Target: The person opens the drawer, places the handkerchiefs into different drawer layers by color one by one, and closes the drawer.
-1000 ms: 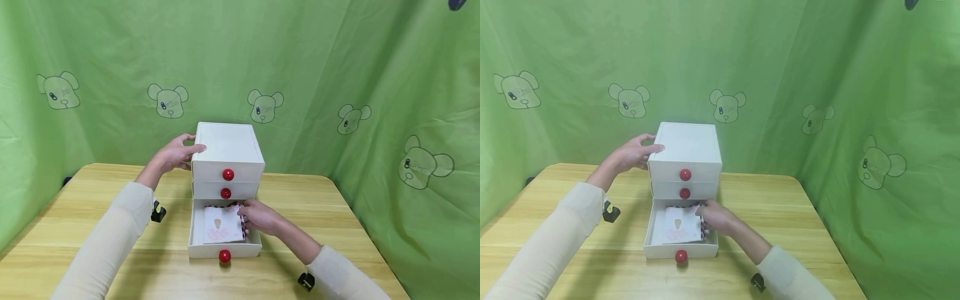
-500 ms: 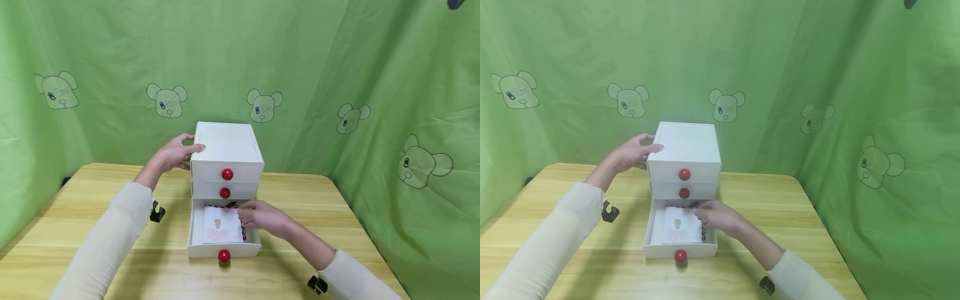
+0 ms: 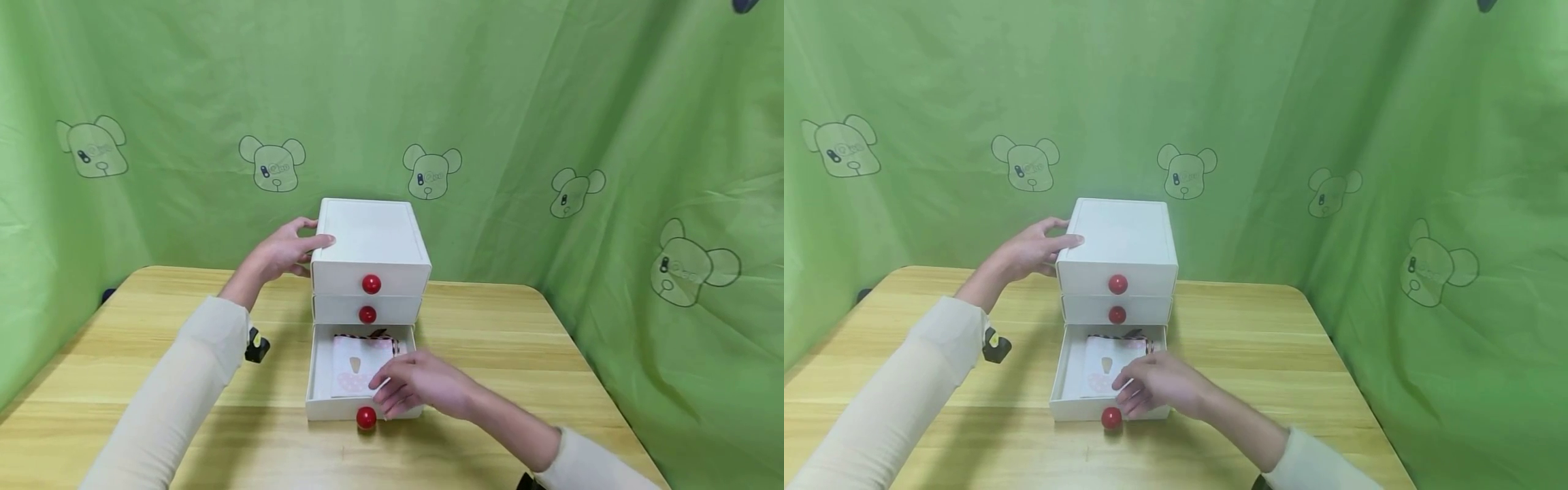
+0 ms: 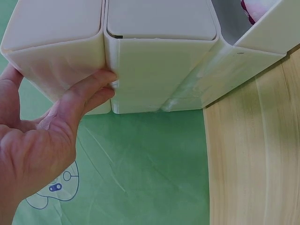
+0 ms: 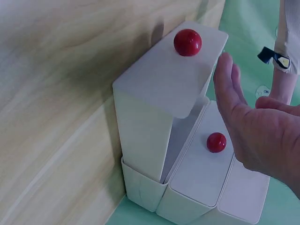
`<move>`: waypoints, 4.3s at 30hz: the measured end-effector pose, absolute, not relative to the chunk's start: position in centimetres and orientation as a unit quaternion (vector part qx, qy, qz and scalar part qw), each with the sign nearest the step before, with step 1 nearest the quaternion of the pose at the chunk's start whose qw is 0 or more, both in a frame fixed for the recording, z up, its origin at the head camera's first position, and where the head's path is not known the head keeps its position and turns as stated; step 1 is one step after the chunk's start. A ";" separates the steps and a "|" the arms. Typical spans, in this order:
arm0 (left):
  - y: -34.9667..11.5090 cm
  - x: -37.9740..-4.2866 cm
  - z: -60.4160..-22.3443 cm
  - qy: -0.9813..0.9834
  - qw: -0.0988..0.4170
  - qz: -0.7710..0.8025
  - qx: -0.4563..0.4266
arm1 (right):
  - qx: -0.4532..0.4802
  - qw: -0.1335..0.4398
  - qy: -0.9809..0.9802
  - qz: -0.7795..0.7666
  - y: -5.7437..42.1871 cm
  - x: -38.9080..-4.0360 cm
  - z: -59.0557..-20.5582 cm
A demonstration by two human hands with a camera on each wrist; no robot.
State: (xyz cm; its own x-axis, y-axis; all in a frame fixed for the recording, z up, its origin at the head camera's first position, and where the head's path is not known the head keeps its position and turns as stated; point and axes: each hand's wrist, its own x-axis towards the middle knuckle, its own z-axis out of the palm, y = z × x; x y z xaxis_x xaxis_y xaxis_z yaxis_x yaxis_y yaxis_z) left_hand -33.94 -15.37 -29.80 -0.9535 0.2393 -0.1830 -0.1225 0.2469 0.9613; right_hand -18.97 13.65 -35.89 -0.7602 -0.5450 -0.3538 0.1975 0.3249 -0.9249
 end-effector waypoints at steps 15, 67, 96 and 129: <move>-15.3 -33.9 -29.8 0.775 0.148 0.614 0.036 | -0.080 0.459 0.708 -0.531 14.0 -16.9 -38.9; -15.4 -34.0 -29.9 0.769 0.151 0.619 0.043 | -0.001 0.319 0.688 -0.652 11.0 -18.7 -42.0; -15.5 -33.9 -29.7 0.762 0.155 0.627 0.044 | 0.000 0.282 0.697 -0.660 10.6 -24.0 -42.7; -15.3 -33.5 -29.7 0.760 0.155 0.630 0.036 | 0.032 0.248 0.663 -0.706 9.7 -27.5 -43.6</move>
